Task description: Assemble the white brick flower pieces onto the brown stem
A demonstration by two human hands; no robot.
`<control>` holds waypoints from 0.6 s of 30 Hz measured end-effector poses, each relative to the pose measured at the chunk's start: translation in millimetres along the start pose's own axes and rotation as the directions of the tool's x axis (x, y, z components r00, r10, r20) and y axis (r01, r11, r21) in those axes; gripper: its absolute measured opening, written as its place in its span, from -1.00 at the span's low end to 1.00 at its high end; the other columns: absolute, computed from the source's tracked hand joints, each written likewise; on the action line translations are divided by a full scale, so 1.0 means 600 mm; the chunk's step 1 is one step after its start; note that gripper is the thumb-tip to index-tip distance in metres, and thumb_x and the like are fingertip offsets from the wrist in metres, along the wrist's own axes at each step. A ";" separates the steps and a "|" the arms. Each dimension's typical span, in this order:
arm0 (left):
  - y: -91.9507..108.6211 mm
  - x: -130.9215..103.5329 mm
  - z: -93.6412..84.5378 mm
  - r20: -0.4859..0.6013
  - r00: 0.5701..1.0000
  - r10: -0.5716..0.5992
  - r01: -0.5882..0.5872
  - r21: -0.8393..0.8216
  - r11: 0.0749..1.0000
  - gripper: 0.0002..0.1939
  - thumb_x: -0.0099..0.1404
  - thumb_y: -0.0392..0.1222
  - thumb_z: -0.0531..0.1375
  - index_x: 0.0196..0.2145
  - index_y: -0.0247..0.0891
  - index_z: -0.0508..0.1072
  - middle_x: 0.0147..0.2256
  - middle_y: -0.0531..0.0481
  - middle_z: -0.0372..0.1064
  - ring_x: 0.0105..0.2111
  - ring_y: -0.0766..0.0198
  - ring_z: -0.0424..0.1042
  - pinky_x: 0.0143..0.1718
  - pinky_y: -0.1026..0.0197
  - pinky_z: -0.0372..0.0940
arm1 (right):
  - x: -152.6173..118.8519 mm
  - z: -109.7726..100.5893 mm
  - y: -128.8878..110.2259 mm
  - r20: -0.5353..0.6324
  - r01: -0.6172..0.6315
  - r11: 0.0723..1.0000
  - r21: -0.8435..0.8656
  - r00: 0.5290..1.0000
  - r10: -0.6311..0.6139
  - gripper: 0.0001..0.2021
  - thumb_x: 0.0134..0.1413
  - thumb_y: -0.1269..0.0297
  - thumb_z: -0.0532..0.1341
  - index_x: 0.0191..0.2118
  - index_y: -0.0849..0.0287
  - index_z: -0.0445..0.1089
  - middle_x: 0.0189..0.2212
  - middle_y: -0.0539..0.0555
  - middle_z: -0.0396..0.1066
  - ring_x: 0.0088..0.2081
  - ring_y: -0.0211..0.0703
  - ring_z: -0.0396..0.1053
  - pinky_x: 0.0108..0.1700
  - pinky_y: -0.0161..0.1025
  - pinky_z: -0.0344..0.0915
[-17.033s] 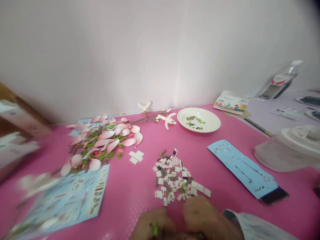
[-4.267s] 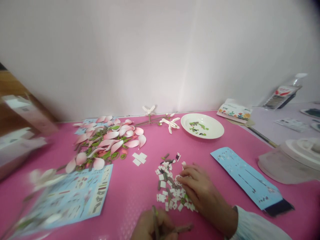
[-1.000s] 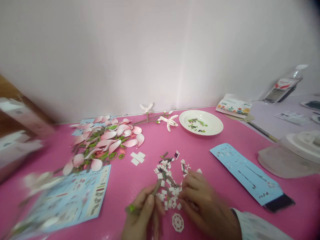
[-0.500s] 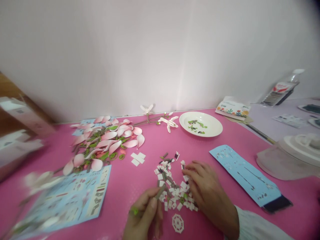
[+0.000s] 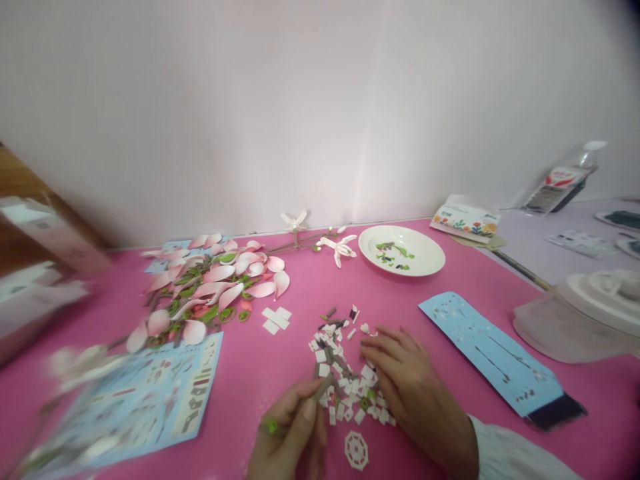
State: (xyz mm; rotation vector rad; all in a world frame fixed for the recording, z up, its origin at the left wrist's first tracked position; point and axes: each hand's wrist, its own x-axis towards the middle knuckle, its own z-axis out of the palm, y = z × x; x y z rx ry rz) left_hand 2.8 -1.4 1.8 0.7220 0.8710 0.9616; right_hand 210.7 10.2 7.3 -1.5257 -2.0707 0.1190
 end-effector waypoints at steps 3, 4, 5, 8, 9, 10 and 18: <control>0.000 0.001 0.000 0.005 1.000 0.009 -0.009 0.013 1.000 -0.63 0.15 0.02 0.27 -0.16 -0.26 0.53 -0.72 0.15 0.29 -0.76 0.51 0.16 -0.68 0.41 -0.01 | 0.000 0.001 -0.002 0.005 0.008 1.000 0.005 1.000 -0.008 -0.68 0.06 0.54 0.06 -0.15 0.12 0.46 -0.14 0.05 0.47 0.05 0.05 0.24 0.16 0.18 0.04; 0.000 0.001 0.000 0.002 1.000 0.006 -0.006 0.012 1.000 -0.62 0.15 0.03 0.28 -0.15 -0.25 0.53 -0.70 0.14 0.31 -0.76 0.51 0.17 -0.69 0.40 -0.02 | 0.000 0.001 -0.003 0.011 0.015 1.000 0.016 1.000 -0.016 -0.67 0.05 0.54 0.06 -0.16 0.10 0.46 -0.14 0.02 0.48 0.05 0.03 0.24 0.17 0.17 0.03; 0.000 0.001 0.000 -0.002 1.000 -0.001 0.001 0.008 1.000 -0.62 0.14 0.03 0.28 -0.15 -0.25 0.53 -0.69 0.14 0.32 -0.76 0.50 0.16 -0.69 0.40 -0.03 | 0.001 0.000 -0.003 0.015 0.021 0.999 0.024 1.000 -0.022 -0.67 0.06 0.54 0.07 -0.16 0.08 0.46 -0.15 0.00 0.48 0.04 0.00 0.25 0.17 0.16 0.03; -0.001 0.000 0.000 0.005 1.000 0.002 -0.002 -0.002 1.000 -0.64 0.15 0.03 0.28 -0.17 -0.24 0.54 -0.72 0.16 0.28 -0.76 0.51 0.14 -0.68 0.39 -0.06 | 0.000 0.001 -0.003 -0.003 0.027 1.000 -0.001 1.000 -0.027 -0.69 0.08 0.51 0.08 -0.14 0.09 0.46 -0.14 0.02 0.48 0.04 -0.01 0.25 0.19 0.15 0.03; -0.002 0.000 -0.001 0.010 1.000 0.013 -0.013 0.001 1.000 -0.65 0.16 0.01 0.27 -0.17 -0.25 0.54 -0.73 0.17 0.26 -0.76 0.51 0.14 -0.68 0.38 -0.07 | 0.000 0.002 -0.002 -0.013 0.028 0.999 -0.026 1.000 -0.028 -0.70 0.09 0.50 0.08 -0.12 0.12 0.46 -0.11 0.06 0.46 0.05 0.01 0.24 0.18 0.16 0.04; -0.003 0.000 -0.001 0.013 1.000 0.024 -0.024 0.008 1.000 -0.67 0.17 0.00 0.27 -0.18 -0.24 0.54 -0.72 0.17 0.27 -0.76 0.51 0.14 -0.67 0.37 -0.08 | -0.001 0.004 -0.001 -0.021 0.027 0.998 -0.054 0.999 -0.028 -0.69 0.10 0.48 0.08 -0.09 0.14 0.45 -0.08 0.10 0.44 0.06 0.03 0.23 0.17 0.17 0.05; 0.005 -0.003 0.009 0.016 1.000 0.005 -0.005 0.025 1.000 -0.66 0.15 0.03 0.27 -0.20 -0.23 0.55 -0.74 0.17 0.23 -0.73 0.47 0.12 -0.65 0.35 -0.06 | -0.005 0.011 0.000 -0.027 -0.012 0.998 -0.059 1.000 0.011 -0.75 0.12 0.41 0.08 -0.20 0.08 0.49 0.00 0.15 0.36 0.10 0.09 0.19 0.16 0.21 0.07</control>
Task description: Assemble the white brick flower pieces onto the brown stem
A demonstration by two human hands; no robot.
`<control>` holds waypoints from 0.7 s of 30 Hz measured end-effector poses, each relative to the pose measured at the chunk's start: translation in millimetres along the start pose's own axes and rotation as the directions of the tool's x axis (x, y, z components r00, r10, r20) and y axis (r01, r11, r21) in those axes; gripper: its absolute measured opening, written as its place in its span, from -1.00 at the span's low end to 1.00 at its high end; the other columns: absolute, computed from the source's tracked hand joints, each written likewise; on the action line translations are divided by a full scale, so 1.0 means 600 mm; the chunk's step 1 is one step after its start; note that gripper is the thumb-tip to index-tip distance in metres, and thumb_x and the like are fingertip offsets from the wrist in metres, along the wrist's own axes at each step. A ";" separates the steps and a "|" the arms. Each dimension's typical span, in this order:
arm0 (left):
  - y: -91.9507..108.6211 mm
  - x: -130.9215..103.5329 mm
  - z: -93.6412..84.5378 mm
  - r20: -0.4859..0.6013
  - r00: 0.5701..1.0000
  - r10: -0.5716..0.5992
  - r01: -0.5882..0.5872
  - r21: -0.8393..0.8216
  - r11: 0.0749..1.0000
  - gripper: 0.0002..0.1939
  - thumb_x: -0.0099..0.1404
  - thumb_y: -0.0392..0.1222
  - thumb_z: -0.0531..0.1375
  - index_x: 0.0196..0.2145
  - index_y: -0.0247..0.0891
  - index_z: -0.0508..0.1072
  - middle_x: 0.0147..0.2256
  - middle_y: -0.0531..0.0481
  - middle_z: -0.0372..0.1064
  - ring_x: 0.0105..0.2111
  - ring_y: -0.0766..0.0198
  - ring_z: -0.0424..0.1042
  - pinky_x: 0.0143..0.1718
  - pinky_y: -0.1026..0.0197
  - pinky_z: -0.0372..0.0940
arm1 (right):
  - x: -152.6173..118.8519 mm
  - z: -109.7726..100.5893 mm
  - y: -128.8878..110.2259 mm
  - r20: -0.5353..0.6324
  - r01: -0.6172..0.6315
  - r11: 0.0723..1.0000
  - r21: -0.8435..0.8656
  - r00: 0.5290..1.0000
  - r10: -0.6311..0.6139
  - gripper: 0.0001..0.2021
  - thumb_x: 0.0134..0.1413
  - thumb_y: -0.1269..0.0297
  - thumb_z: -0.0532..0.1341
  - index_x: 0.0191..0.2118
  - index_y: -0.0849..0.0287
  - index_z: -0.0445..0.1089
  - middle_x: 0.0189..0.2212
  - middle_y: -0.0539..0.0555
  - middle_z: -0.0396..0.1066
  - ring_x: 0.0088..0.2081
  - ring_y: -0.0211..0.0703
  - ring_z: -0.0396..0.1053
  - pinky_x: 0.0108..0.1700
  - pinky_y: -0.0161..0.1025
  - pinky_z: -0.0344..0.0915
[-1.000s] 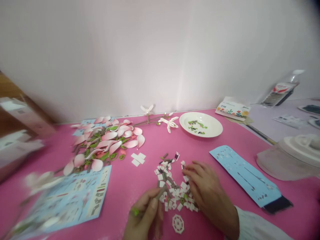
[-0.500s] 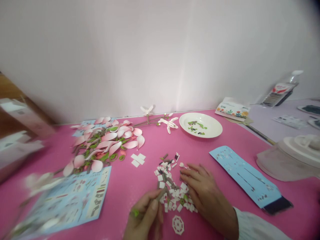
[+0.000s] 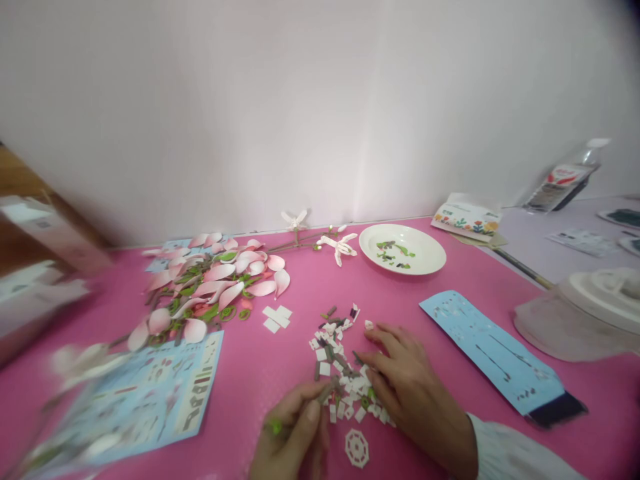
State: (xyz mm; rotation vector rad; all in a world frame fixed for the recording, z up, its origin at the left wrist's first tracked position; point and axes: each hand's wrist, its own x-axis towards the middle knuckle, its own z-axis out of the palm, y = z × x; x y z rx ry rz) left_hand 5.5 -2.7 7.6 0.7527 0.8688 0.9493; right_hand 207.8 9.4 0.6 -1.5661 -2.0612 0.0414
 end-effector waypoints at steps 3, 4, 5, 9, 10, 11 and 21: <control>0.001 -0.001 0.003 -0.010 1.000 -0.008 0.008 0.002 1.000 -0.66 0.14 0.05 0.27 -0.21 -0.21 0.56 -0.75 0.17 0.22 -0.75 0.47 0.10 -0.67 0.35 -0.08 | 0.001 -0.001 -0.002 -0.004 0.000 1.000 0.010 1.000 0.000 -0.75 0.12 0.42 0.08 -0.19 0.08 0.48 0.02 0.16 0.34 0.12 0.08 0.17 0.16 0.20 0.07; 0.000 -0.001 0.002 -0.014 1.000 -0.008 0.008 0.009 1.000 -0.66 0.13 0.05 0.28 -0.22 -0.21 0.56 -0.74 0.17 0.23 -0.74 0.47 0.10 -0.66 0.35 -0.08 | 0.001 0.000 -0.003 0.002 0.002 1.000 0.000 1.000 -0.002 -0.74 0.12 0.43 0.07 -0.16 0.09 0.47 0.03 0.16 0.32 0.13 0.09 0.16 0.17 0.21 0.07; -0.001 -0.001 0.001 -0.017 1.000 -0.003 0.004 0.023 1.000 -0.67 0.13 0.04 0.28 -0.22 -0.21 0.56 -0.74 0.17 0.24 -0.74 0.47 0.11 -0.66 0.35 -0.08 | 0.001 0.000 -0.003 0.011 0.002 1.000 -0.012 1.000 -0.002 -0.73 0.12 0.43 0.07 -0.14 0.09 0.46 0.05 0.17 0.31 0.14 0.10 0.15 0.17 0.23 0.06; -0.003 -0.002 -0.004 -0.009 1.000 0.024 -0.023 0.080 0.997 -0.69 0.17 0.02 0.25 -0.21 -0.22 0.55 -0.75 0.17 0.22 -0.74 0.45 0.10 -0.64 0.33 -0.09 | 0.000 0.000 -0.004 0.039 0.011 0.999 -0.035 0.999 -0.010 -0.71 0.13 0.44 0.06 -0.13 0.03 0.46 0.08 0.14 0.29 0.16 0.12 0.12 0.17 0.25 0.05; -0.003 -0.002 -0.004 -0.009 1.000 0.020 -0.019 0.080 0.997 -0.68 0.17 0.03 0.25 -0.21 -0.23 0.55 -0.75 0.17 0.21 -0.73 0.45 0.10 -0.64 0.33 -0.09 | 0.001 0.000 -0.005 0.039 0.015 0.999 -0.031 0.999 -0.014 -0.71 0.13 0.44 0.06 -0.15 0.02 0.46 0.08 0.13 0.29 0.17 0.12 0.12 0.17 0.25 0.05; -0.002 -0.002 -0.004 -0.011 1.000 0.013 -0.012 0.081 0.997 -0.66 0.16 0.04 0.26 -0.21 -0.24 0.54 -0.75 0.17 0.21 -0.73 0.45 0.10 -0.64 0.33 -0.09 | 0.001 -0.001 -0.005 0.036 0.020 1.000 -0.023 0.999 -0.019 -0.72 0.13 0.44 0.07 -0.17 0.02 0.47 0.08 0.12 0.29 0.16 0.11 0.12 0.17 0.24 0.06; 0.000 -0.003 -0.002 -0.046 0.998 -0.044 0.049 0.117 0.992 -0.57 0.11 0.10 0.27 -0.19 -0.29 0.52 -0.74 0.16 0.22 -0.73 0.43 0.11 -0.66 0.34 -0.06 | 0.018 -0.006 -0.014 -0.022 0.029 0.999 0.039 0.999 -0.028 -0.87 0.12 0.40 0.18 -0.32 0.11 0.49 -0.16 0.14 0.38 -0.03 0.03 0.24 0.02 0.05 0.20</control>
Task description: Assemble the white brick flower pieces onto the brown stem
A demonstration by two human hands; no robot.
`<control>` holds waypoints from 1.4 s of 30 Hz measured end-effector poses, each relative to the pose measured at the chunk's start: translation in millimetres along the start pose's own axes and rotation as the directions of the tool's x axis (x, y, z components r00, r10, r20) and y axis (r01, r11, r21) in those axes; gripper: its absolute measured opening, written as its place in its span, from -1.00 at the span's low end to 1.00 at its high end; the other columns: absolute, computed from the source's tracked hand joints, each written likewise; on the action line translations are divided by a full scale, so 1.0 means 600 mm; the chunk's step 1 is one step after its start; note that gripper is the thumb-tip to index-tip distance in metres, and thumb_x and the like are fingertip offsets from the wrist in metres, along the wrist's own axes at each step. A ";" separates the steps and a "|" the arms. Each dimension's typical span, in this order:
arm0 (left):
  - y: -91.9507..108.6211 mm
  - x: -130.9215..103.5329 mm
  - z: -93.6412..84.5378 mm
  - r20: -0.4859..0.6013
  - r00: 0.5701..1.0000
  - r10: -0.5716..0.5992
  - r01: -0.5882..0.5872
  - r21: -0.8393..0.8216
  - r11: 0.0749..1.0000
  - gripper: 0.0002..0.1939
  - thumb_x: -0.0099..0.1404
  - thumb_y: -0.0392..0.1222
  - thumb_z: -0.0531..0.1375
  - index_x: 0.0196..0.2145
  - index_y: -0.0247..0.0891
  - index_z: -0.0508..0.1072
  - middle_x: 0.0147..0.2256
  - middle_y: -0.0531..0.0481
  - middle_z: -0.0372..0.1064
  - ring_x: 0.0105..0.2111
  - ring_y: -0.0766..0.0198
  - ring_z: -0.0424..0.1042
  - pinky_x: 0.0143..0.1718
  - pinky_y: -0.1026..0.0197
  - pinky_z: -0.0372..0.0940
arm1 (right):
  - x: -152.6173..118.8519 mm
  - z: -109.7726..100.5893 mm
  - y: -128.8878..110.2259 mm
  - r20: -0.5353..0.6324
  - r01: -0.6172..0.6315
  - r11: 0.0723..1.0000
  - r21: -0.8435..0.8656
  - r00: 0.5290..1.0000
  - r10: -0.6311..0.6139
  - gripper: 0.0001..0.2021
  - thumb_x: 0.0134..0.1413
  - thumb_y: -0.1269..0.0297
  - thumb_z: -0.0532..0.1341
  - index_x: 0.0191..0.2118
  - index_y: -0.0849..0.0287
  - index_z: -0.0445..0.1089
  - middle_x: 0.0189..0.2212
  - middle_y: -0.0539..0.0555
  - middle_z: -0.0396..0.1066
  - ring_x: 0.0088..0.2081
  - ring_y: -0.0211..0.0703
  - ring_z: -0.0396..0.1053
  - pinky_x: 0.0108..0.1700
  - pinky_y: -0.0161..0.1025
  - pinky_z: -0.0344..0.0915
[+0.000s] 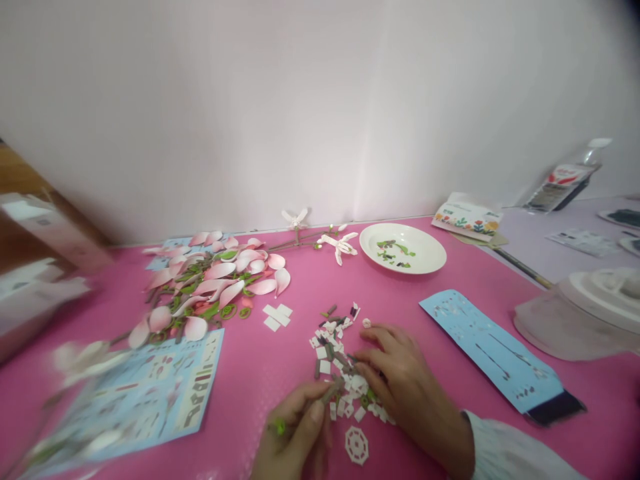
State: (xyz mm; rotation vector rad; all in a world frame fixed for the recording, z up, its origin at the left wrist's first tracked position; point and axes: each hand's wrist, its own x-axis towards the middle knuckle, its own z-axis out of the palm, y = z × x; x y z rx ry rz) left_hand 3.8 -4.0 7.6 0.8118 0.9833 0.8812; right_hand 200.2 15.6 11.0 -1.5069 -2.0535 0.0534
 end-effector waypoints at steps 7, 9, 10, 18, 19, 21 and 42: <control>0.001 0.000 0.000 -0.003 1.000 0.014 -0.014 0.027 1.000 -0.55 0.10 0.11 0.27 -0.18 -0.29 0.52 -0.72 0.16 0.23 -0.74 0.45 0.11 -0.66 0.35 -0.06 | 0.003 -0.003 -0.001 0.064 -0.036 0.999 0.007 0.997 0.036 -0.84 0.09 0.47 0.17 -0.40 0.14 0.48 -0.26 0.11 0.39 -0.17 -0.01 0.25 -0.10 -0.02 0.17; 0.004 0.000 0.001 -0.010 1.000 0.012 -0.012 0.030 0.999 -0.56 0.10 0.11 0.28 -0.19 -0.29 0.52 -0.72 0.16 0.23 -0.73 0.44 0.12 -0.66 0.35 -0.06 | 0.004 -0.003 -0.002 0.068 -0.037 0.999 0.010 0.997 0.036 -0.84 0.10 0.47 0.16 -0.37 0.15 0.48 -0.30 0.10 0.37 -0.19 -0.04 0.24 -0.11 -0.04 0.16; 0.005 -0.001 0.002 -0.012 1.000 0.009 -0.009 0.030 1.000 -0.55 0.09 0.12 0.28 -0.20 -0.29 0.52 -0.72 0.15 0.24 -0.73 0.44 0.12 -0.65 0.35 -0.05 | 0.004 -0.003 -0.003 0.071 -0.034 0.999 0.014 0.997 0.033 -0.85 0.12 0.46 0.15 -0.34 0.15 0.48 -0.31 0.10 0.37 -0.20 -0.05 0.24 -0.11 -0.04 0.16; 0.006 -0.001 0.003 -0.020 1.000 0.011 -0.011 0.007 1.000 -0.60 0.08 0.09 0.30 -0.24 -0.26 0.54 -0.68 0.14 0.25 -0.66 0.42 0.15 -0.60 0.33 -0.04 | 0.002 -0.003 -0.003 0.081 -0.024 1.000 0.004 0.996 0.023 -0.86 0.12 0.43 0.17 -0.33 0.14 0.48 -0.35 0.07 0.35 -0.23 -0.07 0.23 -0.15 -0.10 0.15; 0.005 -0.001 0.003 -0.008 1.000 0.005 -0.005 -0.003 1.000 -0.59 0.09 0.09 0.29 -0.22 -0.26 0.54 -0.69 0.14 0.24 -0.67 0.43 0.13 -0.61 0.33 -0.06 | 0.002 -0.002 -0.002 0.080 -0.021 1.000 0.001 0.997 0.021 -0.86 0.12 0.45 0.17 -0.34 0.13 0.48 -0.36 0.07 0.35 -0.24 -0.08 0.24 -0.16 -0.10 0.14; 0.003 -0.001 0.002 0.012 1.000 -0.011 0.011 -0.010 1.000 -0.57 0.10 0.11 0.27 -0.19 -0.27 0.52 -0.70 0.16 0.22 -0.71 0.43 0.11 -0.64 0.33 -0.08 | 0.002 -0.002 -0.001 0.076 -0.012 1.000 -0.002 0.997 0.012 -0.84 0.12 0.46 0.16 -0.36 0.14 0.48 -0.37 0.07 0.35 -0.25 -0.09 0.24 -0.17 -0.12 0.15; -0.001 0.000 -0.001 0.027 1.000 0.011 -0.013 0.045 0.999 -0.57 0.12 0.11 0.25 -0.18 -0.27 0.52 -0.70 0.15 0.23 -0.71 0.42 0.12 -0.65 0.31 -0.06 | 0.005 -0.004 -0.004 0.068 0.001 1.000 -0.029 0.998 0.000 -0.94 0.09 0.35 0.23 -0.33 0.12 0.47 -0.39 0.05 0.34 -0.27 -0.11 0.26 -0.19 -0.14 0.16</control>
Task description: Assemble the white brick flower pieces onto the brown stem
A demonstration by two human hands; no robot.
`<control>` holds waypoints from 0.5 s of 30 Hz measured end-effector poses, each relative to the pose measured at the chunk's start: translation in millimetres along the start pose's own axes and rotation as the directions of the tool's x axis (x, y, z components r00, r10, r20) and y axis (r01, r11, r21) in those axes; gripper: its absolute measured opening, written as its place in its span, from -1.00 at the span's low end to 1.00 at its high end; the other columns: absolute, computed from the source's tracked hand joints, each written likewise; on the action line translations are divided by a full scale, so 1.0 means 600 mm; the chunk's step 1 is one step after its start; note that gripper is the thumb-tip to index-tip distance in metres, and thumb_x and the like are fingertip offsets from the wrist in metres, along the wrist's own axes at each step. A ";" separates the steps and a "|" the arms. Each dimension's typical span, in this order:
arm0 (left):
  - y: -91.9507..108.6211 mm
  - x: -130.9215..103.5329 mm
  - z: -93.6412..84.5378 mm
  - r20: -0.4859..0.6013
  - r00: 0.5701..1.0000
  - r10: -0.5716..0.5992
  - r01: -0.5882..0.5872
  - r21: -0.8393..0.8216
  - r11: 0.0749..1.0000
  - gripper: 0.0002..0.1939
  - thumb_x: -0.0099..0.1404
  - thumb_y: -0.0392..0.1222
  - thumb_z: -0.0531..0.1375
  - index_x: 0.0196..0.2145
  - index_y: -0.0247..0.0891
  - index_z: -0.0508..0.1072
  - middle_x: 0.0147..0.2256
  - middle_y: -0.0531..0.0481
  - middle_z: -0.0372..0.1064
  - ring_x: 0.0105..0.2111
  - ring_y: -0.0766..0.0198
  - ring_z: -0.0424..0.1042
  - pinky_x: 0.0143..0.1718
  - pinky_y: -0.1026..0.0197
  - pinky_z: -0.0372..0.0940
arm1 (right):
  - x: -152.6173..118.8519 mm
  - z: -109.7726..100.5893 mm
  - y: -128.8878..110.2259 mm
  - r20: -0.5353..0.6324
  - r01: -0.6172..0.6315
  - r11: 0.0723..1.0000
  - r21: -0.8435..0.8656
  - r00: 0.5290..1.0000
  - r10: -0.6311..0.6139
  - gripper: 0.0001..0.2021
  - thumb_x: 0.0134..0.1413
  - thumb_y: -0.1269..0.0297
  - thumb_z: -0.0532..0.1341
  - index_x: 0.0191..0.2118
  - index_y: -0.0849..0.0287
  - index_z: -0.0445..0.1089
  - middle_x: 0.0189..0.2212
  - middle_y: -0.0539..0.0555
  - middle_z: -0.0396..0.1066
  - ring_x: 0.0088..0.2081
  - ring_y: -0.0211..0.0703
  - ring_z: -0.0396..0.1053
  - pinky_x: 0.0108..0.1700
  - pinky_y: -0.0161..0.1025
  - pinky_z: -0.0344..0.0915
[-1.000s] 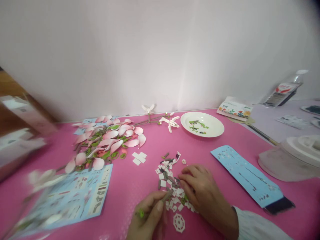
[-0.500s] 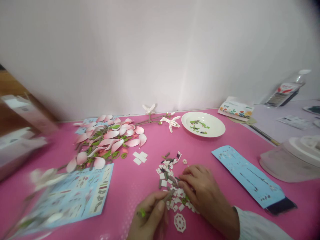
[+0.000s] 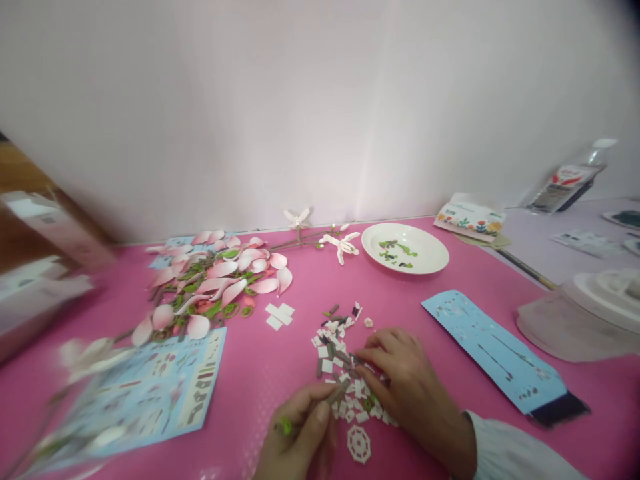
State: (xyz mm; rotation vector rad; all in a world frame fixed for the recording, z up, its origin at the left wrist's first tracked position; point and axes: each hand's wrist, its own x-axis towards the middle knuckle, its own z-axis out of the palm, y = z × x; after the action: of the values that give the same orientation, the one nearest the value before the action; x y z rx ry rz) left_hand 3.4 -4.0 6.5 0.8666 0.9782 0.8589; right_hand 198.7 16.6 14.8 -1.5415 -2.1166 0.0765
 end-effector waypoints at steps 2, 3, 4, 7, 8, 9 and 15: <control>0.003 -0.001 0.002 0.000 1.000 -0.013 0.013 -0.016 1.000 -0.57 0.11 0.11 0.26 -0.20 -0.28 0.52 -0.71 0.16 0.20 -0.73 0.42 0.10 -0.66 0.31 -0.07 | -0.001 -0.001 -0.001 0.007 -0.009 1.000 0.012 1.000 0.009 -0.92 0.08 0.38 0.22 -0.35 0.12 0.47 -0.39 0.05 0.34 -0.27 -0.10 0.26 -0.19 -0.14 0.16; 0.004 -0.001 0.003 -0.003 1.000 -0.016 0.016 -0.018 1.000 -0.57 0.11 0.11 0.27 -0.20 -0.29 0.52 -0.72 0.16 0.20 -0.73 0.43 0.09 -0.66 0.31 -0.07 | -0.001 -0.001 -0.001 0.009 -0.015 1.000 0.021 1.000 0.015 -0.90 0.09 0.41 0.21 -0.37 0.12 0.47 -0.40 0.06 0.34 -0.28 -0.10 0.25 -0.19 -0.13 0.15; 0.004 -0.002 0.004 -0.007 1.000 -0.019 0.019 -0.023 1.000 -0.57 0.10 0.11 0.27 -0.21 -0.29 0.51 -0.72 0.16 0.20 -0.73 0.43 0.10 -0.66 0.32 -0.07 | -0.002 -0.001 -0.001 0.009 -0.021 0.999 0.030 1.000 0.021 -0.88 0.08 0.43 0.20 -0.39 0.13 0.47 -0.40 0.06 0.34 -0.28 -0.09 0.24 -0.19 -0.13 0.15; 0.004 -0.001 0.004 0.005 1.000 -0.025 0.026 -0.050 0.998 -0.55 0.10 0.12 0.27 -0.19 -0.28 0.51 -0.72 0.17 0.21 -0.74 0.45 0.10 -0.67 0.33 -0.06 | -0.003 0.003 0.002 0.009 -0.033 0.999 0.043 0.999 0.032 -0.85 0.06 0.48 0.18 -0.44 0.15 0.45 -0.43 0.07 0.33 -0.29 -0.09 0.23 -0.20 -0.12 0.14; 0.003 -0.001 0.004 0.010 1.000 -0.023 0.024 -0.050 0.998 -0.55 0.10 0.12 0.27 -0.19 -0.28 0.51 -0.72 0.17 0.21 -0.74 0.45 0.10 -0.67 0.34 -0.06 | -0.003 0.004 0.004 0.010 -0.033 0.998 0.043 0.999 0.033 -0.85 0.05 0.49 0.17 -0.44 0.16 0.45 -0.44 0.07 0.33 -0.29 -0.09 0.23 -0.20 -0.12 0.14; 0.002 0.000 0.003 0.013 1.000 -0.018 0.019 -0.045 0.999 -0.56 0.10 0.11 0.27 -0.18 -0.28 0.51 -0.72 0.17 0.21 -0.74 0.45 0.10 -0.67 0.34 -0.05 | -0.002 0.005 0.004 0.012 -0.034 0.999 0.043 0.999 0.033 -0.85 0.05 0.49 0.17 -0.44 0.16 0.44 -0.44 0.07 0.32 -0.30 -0.09 0.23 -0.20 -0.12 0.14; -0.008 0.003 -0.005 0.032 0.999 -0.012 0.012 -0.004 1.000 -0.58 0.16 0.10 0.23 -0.16 -0.27 0.51 -0.71 0.16 0.22 -0.73 0.44 0.11 -0.66 0.32 -0.06 | 0.002 0.001 0.001 0.016 -0.045 0.998 0.044 0.999 0.044 -0.76 0.21 0.41 0.06 -0.43 0.18 0.41 -0.44 0.07 0.32 -0.30 -0.10 0.21 -0.19 -0.11 0.11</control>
State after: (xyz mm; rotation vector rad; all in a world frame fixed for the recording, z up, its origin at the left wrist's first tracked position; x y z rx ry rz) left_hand 1.9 -3.7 0.8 0.8678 0.9527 0.8340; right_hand 198.5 17.9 14.4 -1.5668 -2.0787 0.1494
